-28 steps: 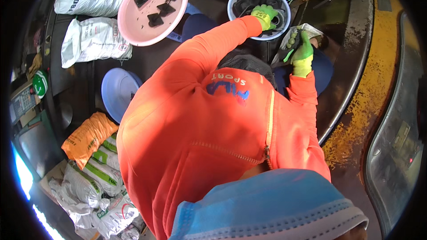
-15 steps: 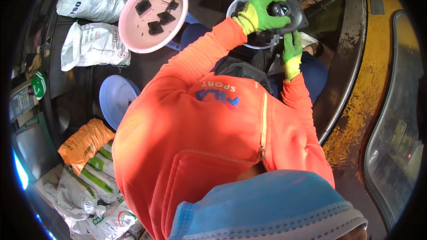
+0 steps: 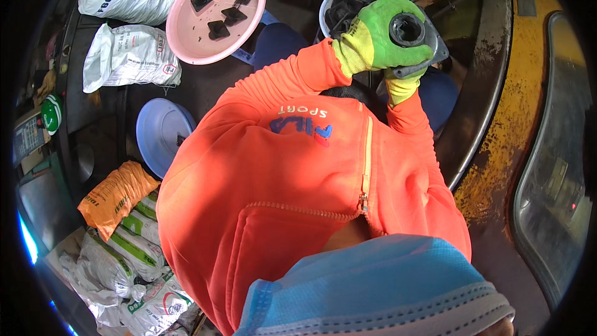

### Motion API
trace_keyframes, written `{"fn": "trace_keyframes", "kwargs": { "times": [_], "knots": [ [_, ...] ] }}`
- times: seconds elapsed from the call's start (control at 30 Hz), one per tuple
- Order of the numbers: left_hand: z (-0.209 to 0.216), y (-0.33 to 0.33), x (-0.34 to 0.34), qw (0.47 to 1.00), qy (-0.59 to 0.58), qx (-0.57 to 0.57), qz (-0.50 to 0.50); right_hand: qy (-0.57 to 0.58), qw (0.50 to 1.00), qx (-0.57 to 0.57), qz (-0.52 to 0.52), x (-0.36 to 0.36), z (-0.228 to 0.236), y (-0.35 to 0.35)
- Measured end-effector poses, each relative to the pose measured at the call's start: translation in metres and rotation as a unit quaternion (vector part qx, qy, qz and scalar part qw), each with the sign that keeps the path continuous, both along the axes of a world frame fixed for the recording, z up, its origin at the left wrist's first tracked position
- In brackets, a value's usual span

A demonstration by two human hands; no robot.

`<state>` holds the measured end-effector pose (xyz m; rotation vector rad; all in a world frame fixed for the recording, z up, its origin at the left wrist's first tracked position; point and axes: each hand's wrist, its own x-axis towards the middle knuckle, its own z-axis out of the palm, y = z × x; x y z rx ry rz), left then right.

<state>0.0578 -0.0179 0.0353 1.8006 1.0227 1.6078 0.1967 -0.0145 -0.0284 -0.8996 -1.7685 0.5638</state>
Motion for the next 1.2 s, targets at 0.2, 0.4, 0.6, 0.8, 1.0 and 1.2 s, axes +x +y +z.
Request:
{"fn": "trace_keyframes", "kwargs": {
  "times": [0.2,0.4,0.6,0.8,1.0,1.2],
  "knots": [
    [0.004,-0.001,-0.007,0.998,-0.017,0.002,-0.058,-0.038,0.994,-0.035,0.097,0.011,0.017,0.004],
    [0.005,0.002,-0.018,0.985,-0.024,-0.033,-0.167,-0.093,0.984,-0.039,0.148,0.018,0.039,-0.003],
    [0.009,0.006,-0.027,0.969,0.017,-0.055,-0.24,0.017,0.956,-0.2,0.213,0.007,0.063,-0.011],
    [-0.002,0.017,-0.033,0.872,0.023,-0.156,-0.464,0.035,0.94,-0.22,0.258,0.003,0.06,-0.016],
    [0.01,0.046,-0.042,0.803,0.024,-0.124,-0.583,-0.015,0.971,-0.073,0.226,-0.003,0.037,0.0],
    [-0.003,0.026,-0.024,0.981,0.058,-0.043,-0.179,-0.059,0.993,0.091,0.043,0.004,0.015,0.017]
  ]
}}
